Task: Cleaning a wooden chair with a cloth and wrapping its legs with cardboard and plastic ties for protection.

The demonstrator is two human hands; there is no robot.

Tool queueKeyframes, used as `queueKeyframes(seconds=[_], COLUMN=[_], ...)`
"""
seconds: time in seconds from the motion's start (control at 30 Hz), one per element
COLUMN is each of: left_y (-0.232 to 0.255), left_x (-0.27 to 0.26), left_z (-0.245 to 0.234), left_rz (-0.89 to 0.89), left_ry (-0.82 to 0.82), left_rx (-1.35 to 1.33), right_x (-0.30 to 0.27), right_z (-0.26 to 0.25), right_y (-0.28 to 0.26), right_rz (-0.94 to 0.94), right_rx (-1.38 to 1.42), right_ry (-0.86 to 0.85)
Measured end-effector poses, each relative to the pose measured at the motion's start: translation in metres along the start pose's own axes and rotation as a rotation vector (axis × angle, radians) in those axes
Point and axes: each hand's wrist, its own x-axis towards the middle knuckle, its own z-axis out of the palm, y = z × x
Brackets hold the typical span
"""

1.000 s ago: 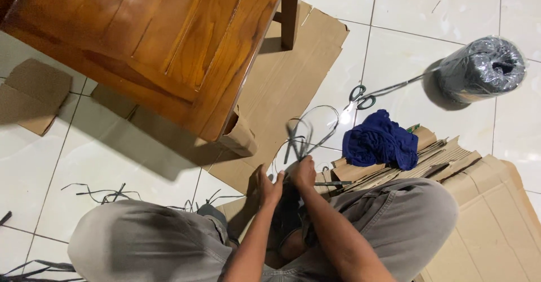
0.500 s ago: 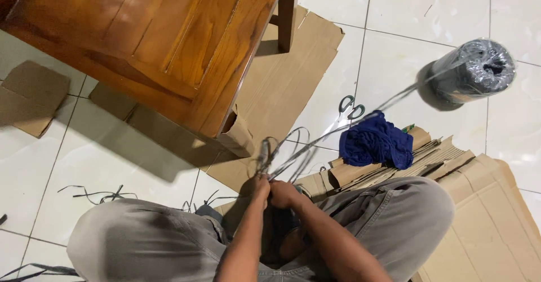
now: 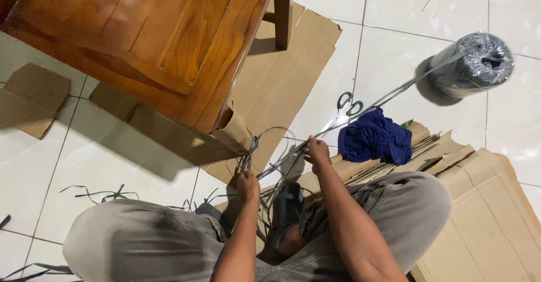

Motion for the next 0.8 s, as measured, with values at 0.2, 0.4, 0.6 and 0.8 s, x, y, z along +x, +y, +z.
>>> queueKeyframes(seconds=[0.2,0.4,0.6,0.8], left_y=[-0.007,-0.005,0.029,0.015], left_x=[-0.002,0.004,-0.019,-0.007], left_z=[-0.004,0.001,-0.004,0.002], left_rz=[0.047,0.068,0.185,0.101], left_ry=[0.011,0.009,-0.046,-0.034], left_rx=[0.04,0.056,0.045,-0.038], right_x=[0.068,0.062,0.083,0.057], right_z=[-0.058,-0.145,-0.094,-0.036], right_y=[-0.027,-0.109,-0.024,0.039], right_rz=[0.115,-0.116,-0.275,-0.313], right_rx=[0.245,0.574,0.147,-1.028], right_ry=[0.098,0.42,-0.178,-0.321])
